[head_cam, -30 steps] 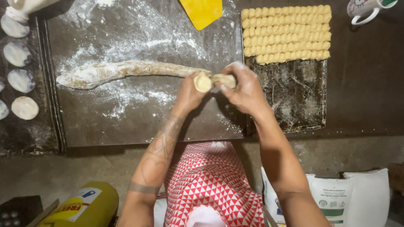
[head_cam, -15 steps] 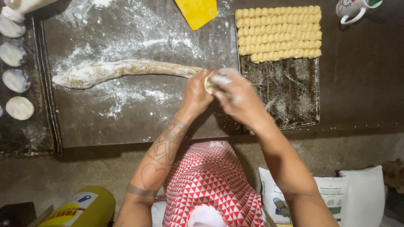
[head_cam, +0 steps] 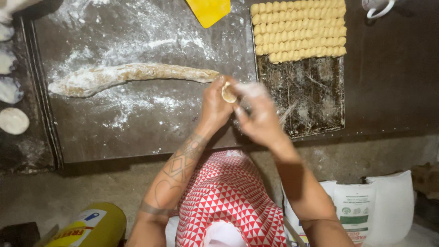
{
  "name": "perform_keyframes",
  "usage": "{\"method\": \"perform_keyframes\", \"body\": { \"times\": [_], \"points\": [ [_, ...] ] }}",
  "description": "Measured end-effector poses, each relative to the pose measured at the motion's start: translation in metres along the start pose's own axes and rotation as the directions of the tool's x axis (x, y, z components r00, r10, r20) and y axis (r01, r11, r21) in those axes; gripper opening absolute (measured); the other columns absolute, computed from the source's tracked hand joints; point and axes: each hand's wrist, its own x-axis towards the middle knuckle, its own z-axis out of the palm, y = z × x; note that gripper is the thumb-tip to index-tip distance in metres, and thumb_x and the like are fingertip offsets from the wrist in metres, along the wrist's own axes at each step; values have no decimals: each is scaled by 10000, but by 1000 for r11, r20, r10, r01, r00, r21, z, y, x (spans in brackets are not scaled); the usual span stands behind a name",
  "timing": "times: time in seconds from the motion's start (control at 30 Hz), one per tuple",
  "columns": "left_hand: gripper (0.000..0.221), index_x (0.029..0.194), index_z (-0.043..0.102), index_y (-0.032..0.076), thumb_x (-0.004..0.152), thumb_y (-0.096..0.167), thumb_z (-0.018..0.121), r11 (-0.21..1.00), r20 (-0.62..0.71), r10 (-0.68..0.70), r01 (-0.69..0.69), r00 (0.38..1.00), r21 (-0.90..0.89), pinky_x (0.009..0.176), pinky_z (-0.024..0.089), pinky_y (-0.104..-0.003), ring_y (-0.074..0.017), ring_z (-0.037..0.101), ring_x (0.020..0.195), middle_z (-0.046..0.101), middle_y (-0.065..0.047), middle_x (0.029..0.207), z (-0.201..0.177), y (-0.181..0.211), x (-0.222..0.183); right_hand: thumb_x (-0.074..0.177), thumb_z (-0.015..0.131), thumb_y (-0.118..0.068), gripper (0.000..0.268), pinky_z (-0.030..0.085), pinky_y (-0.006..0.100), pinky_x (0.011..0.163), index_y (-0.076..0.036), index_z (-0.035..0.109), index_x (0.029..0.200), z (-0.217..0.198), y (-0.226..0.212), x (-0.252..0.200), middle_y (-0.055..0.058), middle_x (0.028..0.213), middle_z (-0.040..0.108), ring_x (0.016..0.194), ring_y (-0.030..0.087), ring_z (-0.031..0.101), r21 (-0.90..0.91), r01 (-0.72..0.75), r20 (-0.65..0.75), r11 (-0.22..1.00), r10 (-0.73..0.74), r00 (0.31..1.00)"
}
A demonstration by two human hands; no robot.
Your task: The person shapes and brushes dough. They roll a length of dough by hand, cut small portions from it, and place them onto a baking tray before brushing them with a liquid using a brush.
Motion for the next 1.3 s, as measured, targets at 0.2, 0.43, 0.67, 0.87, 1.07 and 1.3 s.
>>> {"method": "perform_keyframes", "body": {
  "times": [0.2, 0.43, 0.67, 0.87, 1.07, 1.3],
  "points": [
    [78, 994, 670, 54, 958, 68, 738, 989, 233, 89, -114, 968, 99, 688, 577, -280, -160, 680, 813, 683, -54, 959, 11, -14, -3, 987, 719, -272, 166, 486, 426, 937, -107, 741, 985, 10, 27, -2, 76, 959, 676, 1007, 240, 633, -480, -185, 121, 857, 274, 954],
    [431, 1203, 622, -4, 797, 23, 764, 963, 219, 40, 21, 975, -269, 870, 581, -289, -200, 660, 1033, 640, -63, 1148, 0, 16, -4, 839, 816, -200, 381, 478, 446, 935, -39, 714, 1168, -12, 16, -12, 113, 1150, 694, 1109, 299, 616, -47, -193, -41, 980, 191, 981],
    [132, 962, 722, -2, 967, 131, 715, 969, 281, -77, 5, 957, 246, 779, 559, -364, -238, 694, 847, 708, -127, 968, 9, -62, -14, 952, 688, -103, 237, 469, 497, 998, -34, 708, 1178, 10, 29, -36, 129, 1115, 695, 1099, 321, 626, -313, -35, 3, 949, 38, 999],
    [436, 1453, 563, -69, 1168, 224, 411, 994, 186, -24, 43, 982, -96, 1099, 417, -436, -324, 525, 1310, 539, -219, 1443, 20, -92, -52, 874, 700, -139, 445, 539, 405, 880, 26, 636, 1283, 67, 77, -67, 139, 1067, 602, 1005, 283, 626, 108, -321, 83, 941, 313, 946],
    [316, 1174, 698, -28, 881, 89, 712, 958, 341, -150, 52, 928, 281, 805, 499, -435, -329, 602, 935, 594, -192, 1007, -13, -81, -56, 857, 765, -113, 387, 525, 381, 802, -15, 712, 1228, 86, 119, -81, 129, 971, 616, 903, 257, 628, -23, -379, 93, 925, 379, 921],
    [122, 928, 724, -12, 868, 89, 759, 949, 348, -85, -30, 934, 313, 694, 511, -477, -358, 652, 779, 619, -177, 869, -7, -104, -47, 921, 721, -30, 214, 481, 428, 735, -69, 775, 1125, 87, 110, -74, 122, 865, 595, 807, 286, 596, -171, -277, 98, 946, 296, 950]
  ]
}}
